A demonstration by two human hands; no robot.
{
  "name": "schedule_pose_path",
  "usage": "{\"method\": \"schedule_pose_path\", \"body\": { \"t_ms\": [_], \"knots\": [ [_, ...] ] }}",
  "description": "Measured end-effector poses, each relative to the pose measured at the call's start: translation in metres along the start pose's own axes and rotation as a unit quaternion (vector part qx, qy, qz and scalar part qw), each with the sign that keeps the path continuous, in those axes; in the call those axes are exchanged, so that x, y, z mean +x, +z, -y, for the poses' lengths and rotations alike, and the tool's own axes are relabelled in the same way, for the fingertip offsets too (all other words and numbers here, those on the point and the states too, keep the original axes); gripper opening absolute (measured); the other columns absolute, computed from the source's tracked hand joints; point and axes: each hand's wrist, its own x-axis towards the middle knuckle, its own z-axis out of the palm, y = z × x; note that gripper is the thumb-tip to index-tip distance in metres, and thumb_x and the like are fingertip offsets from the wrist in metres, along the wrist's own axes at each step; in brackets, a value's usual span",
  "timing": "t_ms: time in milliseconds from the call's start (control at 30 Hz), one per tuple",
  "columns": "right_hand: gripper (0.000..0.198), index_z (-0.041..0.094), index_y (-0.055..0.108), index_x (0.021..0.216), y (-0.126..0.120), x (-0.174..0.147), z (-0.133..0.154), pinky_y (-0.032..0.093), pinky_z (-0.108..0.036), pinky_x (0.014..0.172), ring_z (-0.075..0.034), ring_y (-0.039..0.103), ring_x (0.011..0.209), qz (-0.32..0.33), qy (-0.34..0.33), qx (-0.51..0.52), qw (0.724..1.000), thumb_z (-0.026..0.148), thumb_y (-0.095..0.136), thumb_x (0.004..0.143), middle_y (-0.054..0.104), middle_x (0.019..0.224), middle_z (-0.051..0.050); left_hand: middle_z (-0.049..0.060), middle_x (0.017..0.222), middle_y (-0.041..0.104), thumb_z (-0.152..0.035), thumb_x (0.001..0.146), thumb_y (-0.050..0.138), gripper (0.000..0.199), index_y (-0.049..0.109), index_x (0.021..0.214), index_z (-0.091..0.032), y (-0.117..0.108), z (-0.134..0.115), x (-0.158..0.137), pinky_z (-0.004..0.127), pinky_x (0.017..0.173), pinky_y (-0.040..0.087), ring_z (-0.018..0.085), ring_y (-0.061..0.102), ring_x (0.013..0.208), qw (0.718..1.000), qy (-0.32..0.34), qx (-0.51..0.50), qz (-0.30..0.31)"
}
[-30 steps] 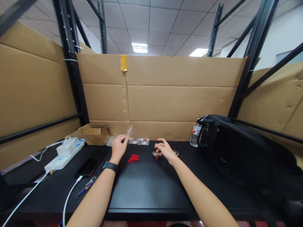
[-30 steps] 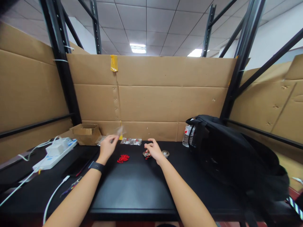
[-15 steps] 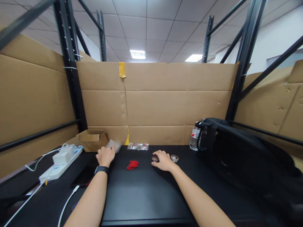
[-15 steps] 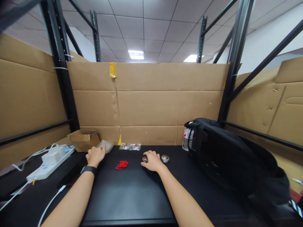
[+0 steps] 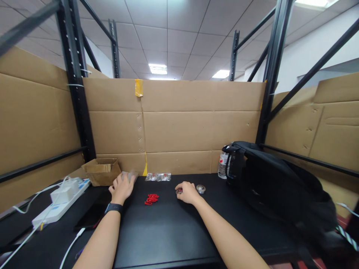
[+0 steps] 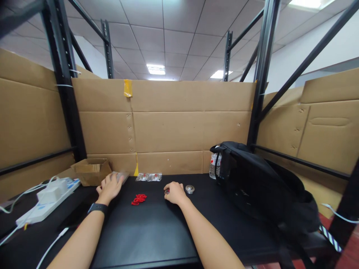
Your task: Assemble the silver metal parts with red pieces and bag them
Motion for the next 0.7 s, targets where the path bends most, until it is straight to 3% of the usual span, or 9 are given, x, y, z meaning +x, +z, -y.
{"method": "schedule_pose_path", "body": {
  "t_ms": [100,167,233,267,333,400,533,700],
  "knots": [
    [0.036,0.028,0.077,0.097,0.003,0.002,-0.002,0.045,-0.038,0.088,-0.026,0.069,0.097,-0.026,0.015,0.046,0.999,0.021,0.073,0.062,0.076,0.095,-0.001,0.02,0.147,0.044,-0.051,0.099,0.034,0.057,0.044,0.145,-0.018,-0.012,-0.016,-0.009,0.058,0.102,0.036,0.038,0.042,0.13,0.993,0.025,-0.023,-0.117],
    [0.033,0.025,0.076,0.092,0.005,0.006,-0.006,0.047,-0.037,0.086,-0.024,0.068,0.092,-0.061,0.019,0.105,0.992,0.018,0.075,0.06,0.075,0.091,-0.002,0.018,0.135,0.055,-0.049,0.098,0.036,0.051,0.053,0.136,-0.017,-0.02,-0.03,-0.015,0.054,0.1,0.04,0.035,0.05,0.123,0.985,0.053,-0.079,-0.146],
    [0.029,0.021,0.073,0.091,0.005,0.01,-0.009,0.049,-0.035,0.085,-0.022,0.068,0.089,-0.095,0.013,0.211,0.973,0.019,0.076,0.062,0.074,0.093,-0.004,0.013,0.116,0.066,-0.045,0.098,0.04,0.04,0.064,0.116,-0.019,-0.024,-0.046,-0.023,0.044,0.096,0.046,0.028,0.06,0.109,0.972,0.127,-0.172,-0.098],
    [0.029,0.02,0.072,0.092,0.005,0.012,-0.009,0.05,-0.035,0.084,-0.021,0.068,0.088,-0.101,0.007,0.281,0.954,0.021,0.077,0.063,0.073,0.096,-0.005,0.01,0.105,0.07,-0.043,0.096,0.044,0.034,0.067,0.106,-0.02,-0.024,-0.055,-0.028,0.038,0.092,0.049,0.025,0.064,0.1,0.956,0.184,-0.225,-0.044],
    [0.034,0.019,0.069,0.095,0.003,0.012,-0.004,0.052,-0.034,0.083,-0.02,0.069,0.087,-0.089,0.002,0.416,0.905,0.029,0.081,0.065,0.072,0.102,-0.007,0.006,0.098,0.073,-0.04,0.093,0.052,0.027,0.07,0.1,-0.021,-0.022,-0.076,-0.042,0.033,0.087,0.052,0.021,0.067,0.091,0.915,0.276,-0.291,0.044],
    [0.042,0.019,0.068,0.097,-0.001,0.009,0.004,0.053,-0.034,0.086,-0.02,0.07,0.089,-0.066,-0.004,0.502,0.862,0.037,0.085,0.064,0.071,0.106,-0.007,0.005,0.096,0.074,-0.038,0.09,0.058,0.024,0.071,0.102,-0.021,-0.019,-0.097,-0.058,0.032,0.085,0.053,0.02,0.068,0.088,0.887,0.327,-0.318,0.071],
    [0.045,0.02,0.068,0.099,-0.009,-0.001,0.025,0.053,-0.036,0.09,-0.02,0.07,0.091,-0.031,-0.023,0.549,0.835,0.04,0.088,0.064,0.071,0.107,-0.006,0.005,0.099,0.075,-0.035,0.088,0.063,0.021,0.072,0.103,-0.023,-0.017,-0.123,-0.08,0.032,0.083,0.053,0.02,0.069,0.087,0.876,0.34,-0.337,0.064],
    [0.047,0.021,0.068,0.1,-0.009,-0.007,0.038,0.053,-0.039,0.094,-0.022,0.071,0.096,-0.001,-0.034,0.565,0.825,0.039,0.089,0.062,0.071,0.11,-0.006,0.003,0.086,0.074,-0.025,0.085,0.061,0.01,0.07,0.089,-0.021,-0.02,-0.124,-0.083,0.029,0.079,0.053,0.018,0.068,0.08,0.869,0.316,-0.369,0.096]
  ]
}}
